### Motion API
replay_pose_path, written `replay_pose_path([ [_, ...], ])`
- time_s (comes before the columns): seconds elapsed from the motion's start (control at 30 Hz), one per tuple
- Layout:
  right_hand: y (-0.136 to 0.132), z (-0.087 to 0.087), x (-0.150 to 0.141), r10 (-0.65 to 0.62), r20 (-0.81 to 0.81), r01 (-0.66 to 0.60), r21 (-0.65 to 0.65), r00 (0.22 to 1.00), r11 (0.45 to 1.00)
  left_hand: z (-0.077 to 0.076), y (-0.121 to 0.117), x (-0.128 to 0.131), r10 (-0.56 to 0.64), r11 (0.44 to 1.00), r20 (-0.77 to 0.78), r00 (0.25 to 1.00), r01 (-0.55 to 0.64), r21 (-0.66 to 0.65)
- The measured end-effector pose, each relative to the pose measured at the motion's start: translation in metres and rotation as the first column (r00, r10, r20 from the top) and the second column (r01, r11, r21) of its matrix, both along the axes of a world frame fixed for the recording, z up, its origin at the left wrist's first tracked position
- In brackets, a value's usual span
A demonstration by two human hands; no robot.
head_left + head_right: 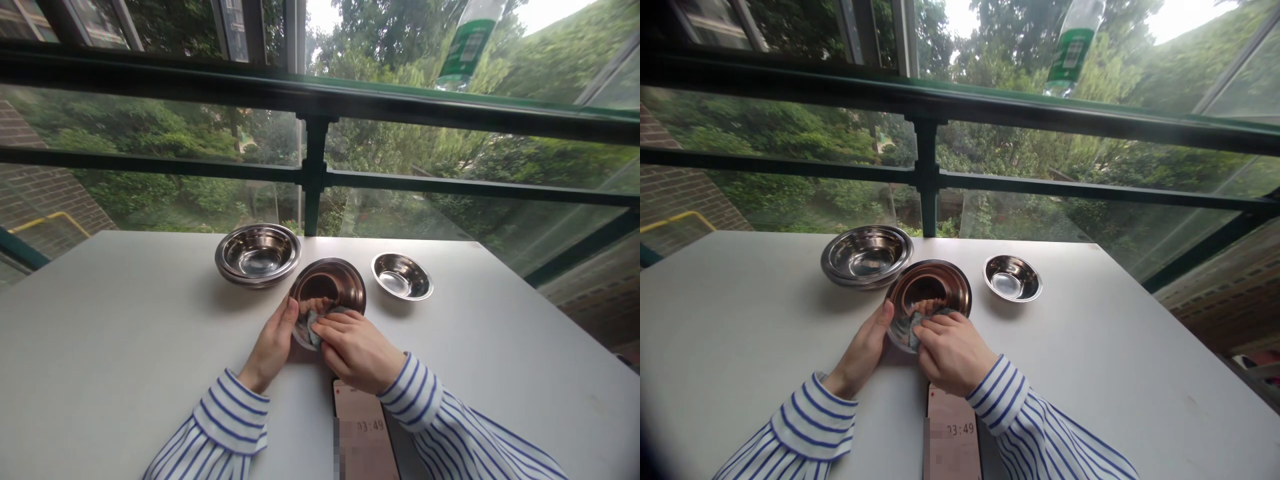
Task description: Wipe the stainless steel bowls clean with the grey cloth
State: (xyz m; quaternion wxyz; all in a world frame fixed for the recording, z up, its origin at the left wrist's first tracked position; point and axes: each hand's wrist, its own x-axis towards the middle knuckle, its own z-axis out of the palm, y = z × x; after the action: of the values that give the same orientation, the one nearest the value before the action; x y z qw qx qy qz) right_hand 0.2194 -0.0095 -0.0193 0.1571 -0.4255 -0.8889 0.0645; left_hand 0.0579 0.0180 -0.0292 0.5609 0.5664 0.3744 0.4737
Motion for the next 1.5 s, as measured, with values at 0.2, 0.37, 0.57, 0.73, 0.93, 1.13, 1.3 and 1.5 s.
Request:
replay_pose_path([
  [0.2,0.0,-0.005,-0.012,0.034,-0.083,-0.032,0.015,0.996,0.999,-0.007,0.001,-0.003,0.007,0.999,-0.01,1.0,-0.008,-0.043],
  [0.37,-0.001,0.007,0.001,-0.042,0.092,0.046,-0.041,0.995,0.998,-0.009,0.003,-0.001,0.022,0.999,0.004,1.0,-0.022,-0.028],
  [0.57,0.003,0.0,-0.009,0.017,-0.004,-0.017,0.015,1.0,1.0,-0.008,0.001,-0.002,-0.014,0.998,-0.041,0.999,0.012,-0.055],
  [0.73,0.008,-0.006,-0.016,-0.136,0.036,0.129,0.139,0.99,0.982,-0.009,0.0,-0.003,0.006,0.998,-0.065,0.998,-0.01,-0.055],
  [0.93,0.009,-0.005,-0.006,-0.287,0.099,0.266,0.188,0.953,0.946,-0.013,0.0,-0.002,0.029,0.997,-0.025,0.999,-0.03,-0.07],
  [1.13,0.0,0.006,-0.002,-0.034,0.099,0.037,-0.025,0.994,0.999,-0.013,0.002,-0.003,0.025,0.995,-0.013,1.0,-0.026,-0.099],
  [1.3,0.011,-0.009,-0.002,-0.238,0.125,0.218,0.152,0.963,0.964,-0.01,0.0,0.001,0.042,0.995,-0.037,0.998,-0.045,-0.087],
  [1.5,0.02,-0.011,-0.011,-0.322,0.02,0.313,0.188,0.946,0.931,-0.006,-0.004,0.003,-0.02,0.997,-0.098,0.995,0.013,-0.076],
])
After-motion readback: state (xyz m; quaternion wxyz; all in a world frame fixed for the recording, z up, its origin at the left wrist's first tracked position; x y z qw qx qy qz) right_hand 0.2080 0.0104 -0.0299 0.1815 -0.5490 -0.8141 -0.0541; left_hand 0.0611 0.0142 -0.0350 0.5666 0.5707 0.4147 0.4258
